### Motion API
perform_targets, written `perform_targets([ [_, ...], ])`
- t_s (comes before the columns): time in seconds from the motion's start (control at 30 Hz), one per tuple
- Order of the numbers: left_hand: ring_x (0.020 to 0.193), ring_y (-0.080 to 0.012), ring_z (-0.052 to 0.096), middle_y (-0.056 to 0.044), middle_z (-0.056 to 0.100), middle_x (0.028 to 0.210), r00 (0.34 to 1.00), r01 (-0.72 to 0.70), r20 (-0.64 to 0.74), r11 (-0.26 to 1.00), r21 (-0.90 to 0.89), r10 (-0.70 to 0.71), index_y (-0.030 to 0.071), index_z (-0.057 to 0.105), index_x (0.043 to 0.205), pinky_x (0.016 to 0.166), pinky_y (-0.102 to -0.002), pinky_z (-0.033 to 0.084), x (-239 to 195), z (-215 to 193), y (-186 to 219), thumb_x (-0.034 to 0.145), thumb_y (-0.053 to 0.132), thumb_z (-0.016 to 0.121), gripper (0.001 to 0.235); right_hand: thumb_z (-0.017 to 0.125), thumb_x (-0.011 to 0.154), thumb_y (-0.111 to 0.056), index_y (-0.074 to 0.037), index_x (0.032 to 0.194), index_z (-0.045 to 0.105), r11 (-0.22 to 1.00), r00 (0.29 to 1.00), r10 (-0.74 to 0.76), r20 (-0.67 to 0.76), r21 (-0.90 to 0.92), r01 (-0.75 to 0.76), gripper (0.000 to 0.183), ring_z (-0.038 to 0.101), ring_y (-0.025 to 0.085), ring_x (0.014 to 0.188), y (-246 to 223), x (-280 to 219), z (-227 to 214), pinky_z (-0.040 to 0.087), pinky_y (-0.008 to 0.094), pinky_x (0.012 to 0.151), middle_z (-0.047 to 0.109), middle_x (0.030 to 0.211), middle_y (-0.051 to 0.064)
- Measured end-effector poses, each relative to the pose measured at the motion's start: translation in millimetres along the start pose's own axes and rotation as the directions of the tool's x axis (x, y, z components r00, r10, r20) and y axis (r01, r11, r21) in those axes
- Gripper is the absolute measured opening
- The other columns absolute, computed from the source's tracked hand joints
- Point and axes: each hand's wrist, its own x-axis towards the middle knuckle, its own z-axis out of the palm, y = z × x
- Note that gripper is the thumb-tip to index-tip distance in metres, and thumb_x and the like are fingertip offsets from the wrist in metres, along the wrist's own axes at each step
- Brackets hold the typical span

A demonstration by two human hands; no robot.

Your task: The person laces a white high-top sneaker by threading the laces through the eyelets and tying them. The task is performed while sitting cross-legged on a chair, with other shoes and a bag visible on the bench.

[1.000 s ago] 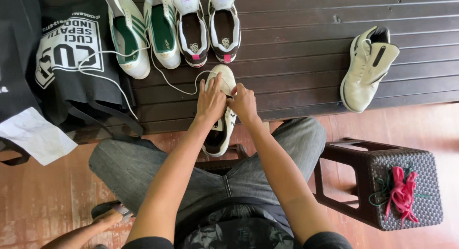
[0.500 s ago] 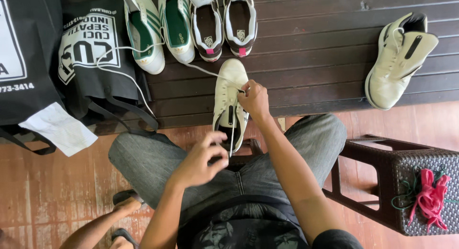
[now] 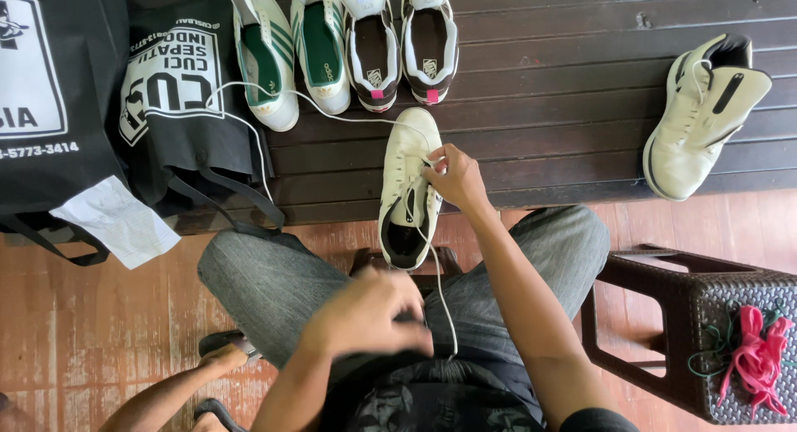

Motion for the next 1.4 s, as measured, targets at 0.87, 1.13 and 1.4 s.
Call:
perform_targets([
  [0.87,0.134,-0.0478,0.062,-0.012,0.073,0.138,0.590,0.117,-0.807,0.990,0.082,-0.003,0.010,0.084,0.101,0.106,-0.059,0.055,185,8,-166,0.100,0.019,0.074,0.014,0.069,0.104,-0.045,-0.018,0.107,0.060,0.984,0.955,-0.177,-0.237,-0.023,0.176,0.028,0.066,0.043,0.102,-10,-78,34,0.064,0.060,0.069,0.044,0.118,0.009],
  [1.13,0.124,-0.0456,0.068,-0.006,0.072,0.144,0.527,-0.041,-0.845,0.991,-0.128,-0.088,0.007,0.076,0.098,0.096,-0.059,0.062,167,12,-186,0.099,0.019,0.073,0.012,0.072,0.102,-0.039,-0.016,0.101,0.051,0.970,0.942,-0.241,-0.233,-0.080,0.228,0.031,0.069,0.045,0.096,-14,-84,31,0.064,0.063,0.063,0.044,0.119,0.009],
  [1.4,0.121,-0.0325,0.072,-0.001,0.075,0.115,0.571,0.117,-0.796,0.941,0.319,0.199,0.015,0.069,0.098,0.092,-0.047,0.050,30,-55,-187,0.109,0.020,0.063,0.014,0.068,0.105,-0.044,-0.018,0.108,0.049,0.987,0.961,-0.141,-0.237,-0.112,0.117,0.033,0.071,0.051,0.083,-45,-97,14,0.062,0.065,0.061,0.043,0.118,0.012],
])
